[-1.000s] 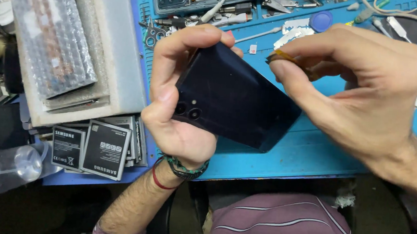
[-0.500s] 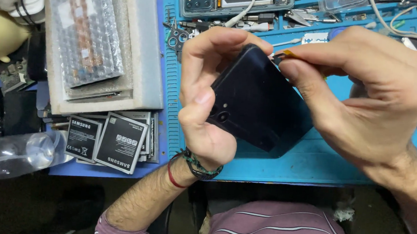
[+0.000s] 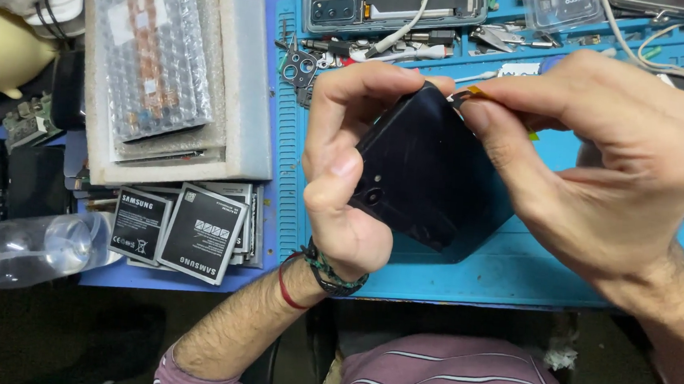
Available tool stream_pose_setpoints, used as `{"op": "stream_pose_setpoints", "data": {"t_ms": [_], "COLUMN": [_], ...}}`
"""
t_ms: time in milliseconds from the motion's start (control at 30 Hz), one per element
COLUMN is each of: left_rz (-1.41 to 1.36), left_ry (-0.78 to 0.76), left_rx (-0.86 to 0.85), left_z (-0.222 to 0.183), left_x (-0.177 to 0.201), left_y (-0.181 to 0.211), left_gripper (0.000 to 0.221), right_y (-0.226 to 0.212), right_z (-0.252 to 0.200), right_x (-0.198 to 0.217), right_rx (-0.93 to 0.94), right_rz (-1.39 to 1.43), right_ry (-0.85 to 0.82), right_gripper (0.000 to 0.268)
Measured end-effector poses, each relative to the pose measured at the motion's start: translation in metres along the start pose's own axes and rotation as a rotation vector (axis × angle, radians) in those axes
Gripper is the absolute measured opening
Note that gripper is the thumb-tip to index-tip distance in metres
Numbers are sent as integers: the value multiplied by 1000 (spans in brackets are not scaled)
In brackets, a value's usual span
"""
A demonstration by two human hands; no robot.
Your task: Removing the SIM tray and prying the back cover off a smartphone using a plastic prying tool.
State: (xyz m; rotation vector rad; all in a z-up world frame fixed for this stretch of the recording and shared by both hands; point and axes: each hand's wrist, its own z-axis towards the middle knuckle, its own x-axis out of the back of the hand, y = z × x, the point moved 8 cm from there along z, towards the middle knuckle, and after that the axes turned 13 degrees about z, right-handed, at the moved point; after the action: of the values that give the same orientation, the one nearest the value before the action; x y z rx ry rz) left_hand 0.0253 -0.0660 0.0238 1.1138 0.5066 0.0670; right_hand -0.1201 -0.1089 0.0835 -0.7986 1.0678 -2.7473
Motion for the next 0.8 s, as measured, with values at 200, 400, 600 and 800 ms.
{"op": "stream_pose_setpoints", "data": {"t_ms": [200,400,600,800], "left_rz": [-5,-42,-81,-66], "left_ry": [15,20,20,27], "left_rx": [-8,-16,14,8], "left_z": [0,1,1,3], "left_x": [0,2,3,4], "left_y": [1,0,-5,-7], "left_gripper": [51,48,50,50], "right_y": [-4,-3,6,10], "right_z": [-3,-8,-21,-31], "right_x": [-1,-2,1,4], "right_rx": [25,73,39,20], "right_rz": [-57,-123,-116,-93], "right_ry": [-30,-87,-81,-104], "right_gripper": [5,5,5,4]}}
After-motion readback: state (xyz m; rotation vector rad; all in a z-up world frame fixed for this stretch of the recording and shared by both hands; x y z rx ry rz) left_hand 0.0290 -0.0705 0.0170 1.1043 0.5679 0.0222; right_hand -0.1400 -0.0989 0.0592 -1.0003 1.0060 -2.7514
